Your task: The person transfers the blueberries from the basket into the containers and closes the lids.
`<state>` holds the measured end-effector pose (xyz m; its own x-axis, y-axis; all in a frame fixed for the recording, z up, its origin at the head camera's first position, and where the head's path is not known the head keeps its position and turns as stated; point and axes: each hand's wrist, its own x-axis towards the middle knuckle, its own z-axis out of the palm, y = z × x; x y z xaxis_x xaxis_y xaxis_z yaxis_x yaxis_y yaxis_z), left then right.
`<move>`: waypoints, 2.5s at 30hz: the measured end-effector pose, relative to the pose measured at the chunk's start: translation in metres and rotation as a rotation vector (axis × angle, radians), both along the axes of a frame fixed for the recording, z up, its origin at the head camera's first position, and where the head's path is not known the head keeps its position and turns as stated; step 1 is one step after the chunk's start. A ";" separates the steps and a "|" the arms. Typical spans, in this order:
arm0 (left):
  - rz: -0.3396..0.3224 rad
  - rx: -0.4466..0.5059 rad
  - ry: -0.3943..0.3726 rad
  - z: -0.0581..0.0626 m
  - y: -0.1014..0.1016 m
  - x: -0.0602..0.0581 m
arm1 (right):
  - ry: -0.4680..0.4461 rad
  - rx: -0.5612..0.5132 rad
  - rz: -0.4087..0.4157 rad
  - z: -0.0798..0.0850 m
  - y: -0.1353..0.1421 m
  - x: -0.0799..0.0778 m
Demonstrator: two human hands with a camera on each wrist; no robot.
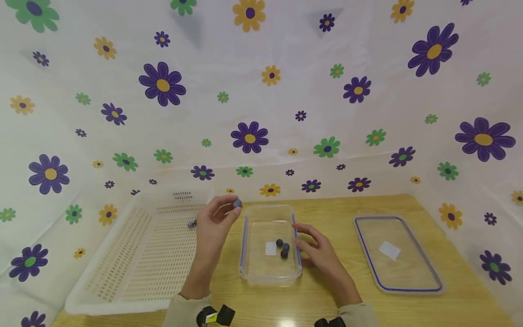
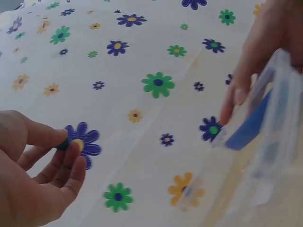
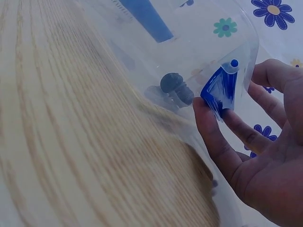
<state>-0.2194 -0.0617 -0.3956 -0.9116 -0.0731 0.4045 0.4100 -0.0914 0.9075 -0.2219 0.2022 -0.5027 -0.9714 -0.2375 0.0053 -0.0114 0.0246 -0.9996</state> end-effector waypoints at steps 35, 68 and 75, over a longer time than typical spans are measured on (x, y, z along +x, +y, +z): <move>-0.101 -0.244 -0.042 -0.080 0.024 -0.016 | -0.034 -0.032 -0.039 -0.006 -0.001 -0.002; -0.207 -0.297 0.013 0.011 -0.012 0.024 | -0.038 -0.031 -0.049 -0.005 -0.001 -0.002; -0.218 -0.347 0.089 0.046 -0.047 0.032 | -0.029 -0.045 -0.039 -0.006 -0.001 -0.002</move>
